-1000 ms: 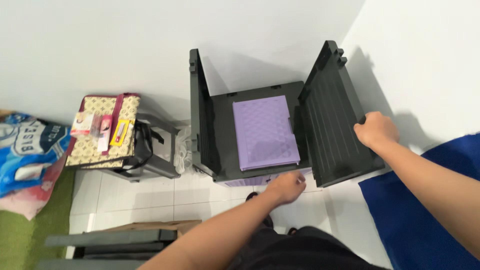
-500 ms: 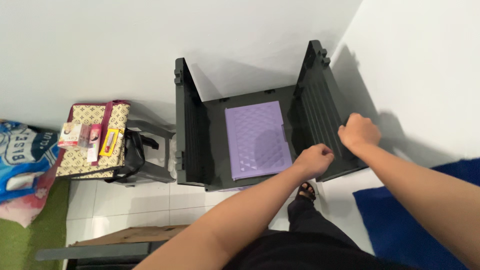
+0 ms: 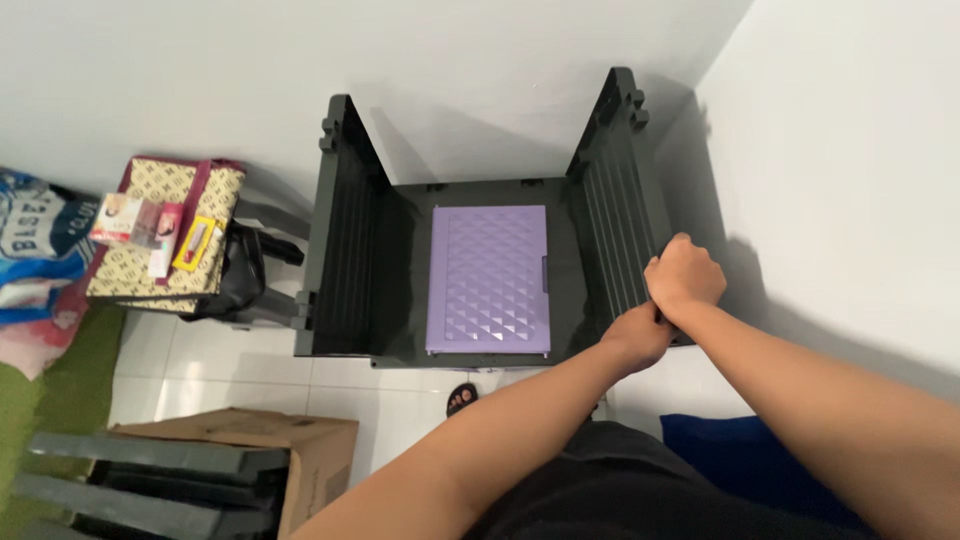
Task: The person assembles a modular plastic storage unit by attaching purple doors to a dark gray base, then stacking additional dark gray panels on top. They handle the components by hand, aligning and snapping them into place.
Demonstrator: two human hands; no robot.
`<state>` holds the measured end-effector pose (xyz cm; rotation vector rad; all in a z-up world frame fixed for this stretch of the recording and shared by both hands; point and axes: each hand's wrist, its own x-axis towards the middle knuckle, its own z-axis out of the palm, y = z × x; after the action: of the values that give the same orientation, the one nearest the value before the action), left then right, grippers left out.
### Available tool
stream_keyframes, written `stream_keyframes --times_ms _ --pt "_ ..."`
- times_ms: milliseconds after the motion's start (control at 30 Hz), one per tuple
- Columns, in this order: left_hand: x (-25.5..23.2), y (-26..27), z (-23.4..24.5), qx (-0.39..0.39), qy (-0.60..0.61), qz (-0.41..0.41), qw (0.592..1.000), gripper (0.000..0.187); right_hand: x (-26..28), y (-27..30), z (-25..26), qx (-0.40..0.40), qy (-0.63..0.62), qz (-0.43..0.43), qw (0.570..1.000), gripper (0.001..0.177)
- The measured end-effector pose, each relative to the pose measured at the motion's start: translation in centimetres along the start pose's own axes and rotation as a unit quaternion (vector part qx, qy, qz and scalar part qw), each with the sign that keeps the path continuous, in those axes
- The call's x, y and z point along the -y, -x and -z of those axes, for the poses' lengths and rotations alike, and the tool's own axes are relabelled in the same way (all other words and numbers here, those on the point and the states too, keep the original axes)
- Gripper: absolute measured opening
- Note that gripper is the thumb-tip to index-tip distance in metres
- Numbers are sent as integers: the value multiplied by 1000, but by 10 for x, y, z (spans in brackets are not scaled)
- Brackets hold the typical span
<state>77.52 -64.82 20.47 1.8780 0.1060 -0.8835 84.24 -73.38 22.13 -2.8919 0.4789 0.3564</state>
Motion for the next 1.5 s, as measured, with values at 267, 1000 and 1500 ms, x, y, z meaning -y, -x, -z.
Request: stream_keyframes --times_ms 267,1000,1500 --pt "-22 -4 6 -16 19 36 999 56 11 -13 0 1 -9 -22 1000 29" --pt "-16 4 -8 -27 -7 41 999 42 1 -5 4 54 -3 -17 998 31" --pt "-26 16 -13 -75 2 51 996 40 -1 -26 1 171 41 37 984 55"
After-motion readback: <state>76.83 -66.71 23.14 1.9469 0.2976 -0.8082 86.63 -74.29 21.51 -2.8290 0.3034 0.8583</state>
